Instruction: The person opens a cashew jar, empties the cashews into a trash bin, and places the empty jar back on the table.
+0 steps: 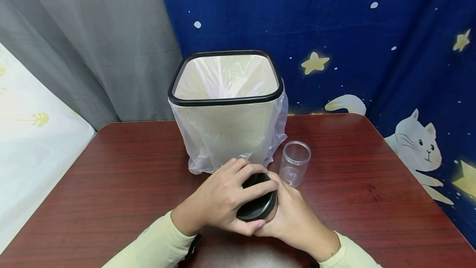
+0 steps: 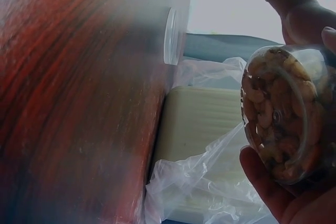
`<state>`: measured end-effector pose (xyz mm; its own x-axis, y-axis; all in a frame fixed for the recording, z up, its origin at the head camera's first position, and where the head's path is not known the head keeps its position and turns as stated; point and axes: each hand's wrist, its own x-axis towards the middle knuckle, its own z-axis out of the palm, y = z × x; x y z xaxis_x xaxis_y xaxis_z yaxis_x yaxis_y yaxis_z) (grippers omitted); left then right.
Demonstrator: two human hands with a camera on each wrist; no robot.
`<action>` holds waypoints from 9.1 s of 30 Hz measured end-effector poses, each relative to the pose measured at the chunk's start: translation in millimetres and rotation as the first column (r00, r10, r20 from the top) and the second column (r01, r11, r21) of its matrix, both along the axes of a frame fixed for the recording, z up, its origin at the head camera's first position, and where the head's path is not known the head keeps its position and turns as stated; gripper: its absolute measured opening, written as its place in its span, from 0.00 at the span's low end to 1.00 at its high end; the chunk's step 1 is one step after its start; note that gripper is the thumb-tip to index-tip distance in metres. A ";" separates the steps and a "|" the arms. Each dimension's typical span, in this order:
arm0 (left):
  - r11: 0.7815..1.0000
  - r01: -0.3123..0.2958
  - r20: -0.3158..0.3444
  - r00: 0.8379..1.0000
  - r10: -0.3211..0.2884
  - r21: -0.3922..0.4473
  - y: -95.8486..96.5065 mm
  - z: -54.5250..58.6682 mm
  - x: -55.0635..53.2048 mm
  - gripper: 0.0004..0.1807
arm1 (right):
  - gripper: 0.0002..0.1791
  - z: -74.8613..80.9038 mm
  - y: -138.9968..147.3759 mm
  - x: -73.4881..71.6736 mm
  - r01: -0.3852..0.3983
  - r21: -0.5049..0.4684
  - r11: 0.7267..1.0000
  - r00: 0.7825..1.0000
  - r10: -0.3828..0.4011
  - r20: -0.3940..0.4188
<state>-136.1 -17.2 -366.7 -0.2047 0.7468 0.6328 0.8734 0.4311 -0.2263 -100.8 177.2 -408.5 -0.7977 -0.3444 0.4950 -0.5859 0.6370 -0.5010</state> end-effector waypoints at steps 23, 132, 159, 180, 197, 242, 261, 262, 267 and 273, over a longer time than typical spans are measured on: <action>0.994 -0.106 0.031 0.994 0.105 0.024 3.8 -4.3 0.2 0.33 | 0.56 -4.1 1.8 -3.4 0.015 -0.028 0.999 0.999 -0.016 -0.032; 0.966 -0.258 0.064 0.965 0.255 0.029 -8.1 -7.0 -2.6 0.40 | 0.53 -4.7 -0.1 -6.9 0.102 0.002 0.995 0.986 -0.102 0.129; 0.947 -0.272 0.093 0.953 0.290 -0.172 -61.7 -9.8 -2.5 0.38 | 0.56 -4.7 2.1 -11.7 0.076 -0.004 0.997 0.990 -0.075 0.122; 0.968 -0.200 0.152 0.963 0.223 -0.154 -99.6 -24.3 3.4 0.33 | 0.54 -9.0 4.9 -9.7 0.072 -0.007 0.997 0.992 -0.071 0.107; 0.931 -0.320 0.282 0.890 0.359 -0.176 -127.6 -37.6 10.8 0.35 | 0.54 -7.6 2.8 -8.5 0.066 -0.004 0.998 0.992 -0.066 0.104; 0.848 -0.418 0.314 0.798 0.514 -0.326 -147.8 -31.6 27.2 0.35 | 0.53 -5.7 3.0 -6.3 0.054 -0.014 0.998 0.994 -0.052 0.097; 0.845 -0.382 0.401 0.755 0.519 -0.374 -152.7 -33.2 30.5 0.37 | 0.54 -4.1 2.8 -6.0 0.062 -0.012 0.998 0.994 -0.060 0.087; 0.845 -0.376 0.407 0.752 0.518 -0.380 -152.4 -33.5 30.7 0.38 | 0.54 -4.0 2.8 -6.0 0.063 -0.011 0.998 0.994 -0.062 0.089; 0.837 -0.352 0.406 0.752 0.519 -0.419 -150.7 -36.4 30.8 0.41 | 0.53 -3.6 2.7 -5.9 0.067 -0.010 0.998 0.993 -0.066 0.103; 0.823 -0.329 0.389 0.759 0.522 -0.462 -148.0 -40.0 29.2 0.46 | 0.53 -3.8 3.0 -5.9 0.072 -0.004 0.997 0.991 -0.071 0.110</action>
<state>-106.9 -165.2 -406.7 -0.7565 0.6492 0.0791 0.6484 0.7603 -0.0396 -106.6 180.2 -412.3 -0.8700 -0.2812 0.4051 -0.4800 0.6710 -0.5651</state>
